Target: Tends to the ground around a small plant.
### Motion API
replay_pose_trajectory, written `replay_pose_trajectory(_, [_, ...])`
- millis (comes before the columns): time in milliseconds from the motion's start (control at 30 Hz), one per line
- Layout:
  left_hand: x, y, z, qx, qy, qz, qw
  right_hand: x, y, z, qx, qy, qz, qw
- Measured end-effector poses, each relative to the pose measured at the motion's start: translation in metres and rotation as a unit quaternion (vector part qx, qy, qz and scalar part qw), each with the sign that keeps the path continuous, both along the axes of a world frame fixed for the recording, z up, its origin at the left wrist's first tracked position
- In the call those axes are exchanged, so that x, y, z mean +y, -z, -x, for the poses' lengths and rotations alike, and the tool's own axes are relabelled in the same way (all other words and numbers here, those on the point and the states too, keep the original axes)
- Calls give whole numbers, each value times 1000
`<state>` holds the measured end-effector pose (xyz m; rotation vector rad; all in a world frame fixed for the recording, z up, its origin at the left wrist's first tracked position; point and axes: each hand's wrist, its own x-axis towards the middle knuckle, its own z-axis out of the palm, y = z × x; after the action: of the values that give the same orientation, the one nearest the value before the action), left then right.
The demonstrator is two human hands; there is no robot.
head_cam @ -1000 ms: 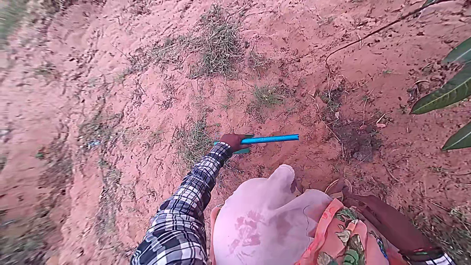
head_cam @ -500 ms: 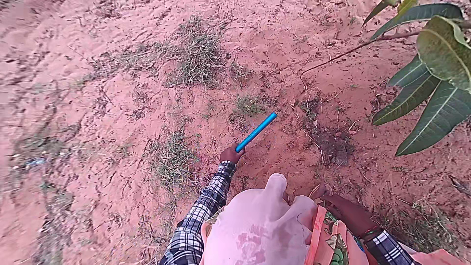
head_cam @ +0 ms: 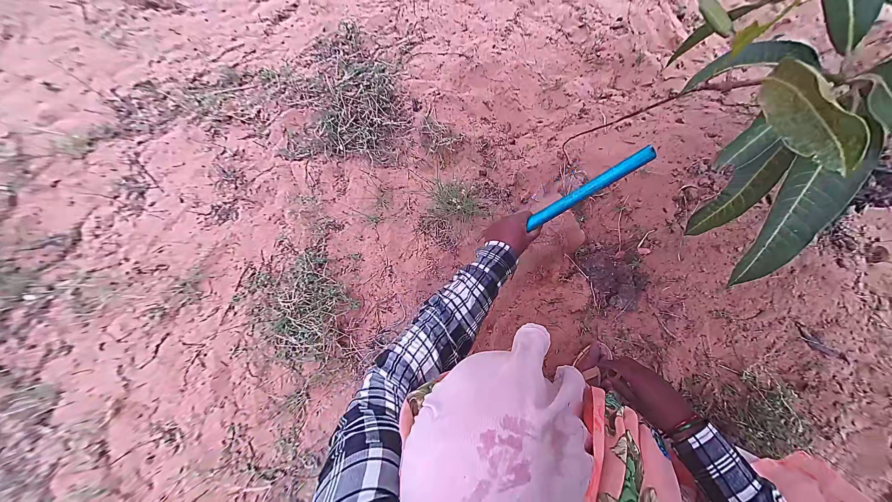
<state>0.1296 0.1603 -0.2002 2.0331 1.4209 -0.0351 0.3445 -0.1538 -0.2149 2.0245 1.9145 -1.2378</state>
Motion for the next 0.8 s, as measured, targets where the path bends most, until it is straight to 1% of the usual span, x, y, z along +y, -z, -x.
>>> replay_pose_trajectory(67, [-7,-1,1,8,9,-1,1000,-1,-6,1,-1,4,-4,1000])
replay_pose_trajectory(167, [-28,14,38,37,-16,19,999,-3,-14,2,3,7,-10,1000])
replay_pose_trajectory(233, [-47,31,78,55,-53,22,997,-4,-16,0,3,-2,-6,1000])
replay_pose_trajectory(367, [-90,50,173,89,-117,64,987,2,-21,1,4,-5,1,1000])
replay_pose_trajectory(433, [-117,64,218,80,-136,74,985,3,-20,2,12,-6,-5,1000])
replay_pose_trajectory(500, [-142,80,248,45,-163,69,983,4,-17,3,21,-13,3,1000])
replay_pose_trajectory(567, [-161,100,251,-5,-202,70,977,5,-16,4,12,-29,23,999])
replay_pose_trajectory(667, [-173,141,216,-109,-262,36,958,7,-17,7,4,-42,44,998])
replay_pose_trajectory(733, [-160,156,175,-120,-261,40,957,4,-13,5,12,-41,30,999])
replay_pose_trajectory(800, [-138,156,131,-82,-222,80,968,0,-9,2,18,-36,24,999])
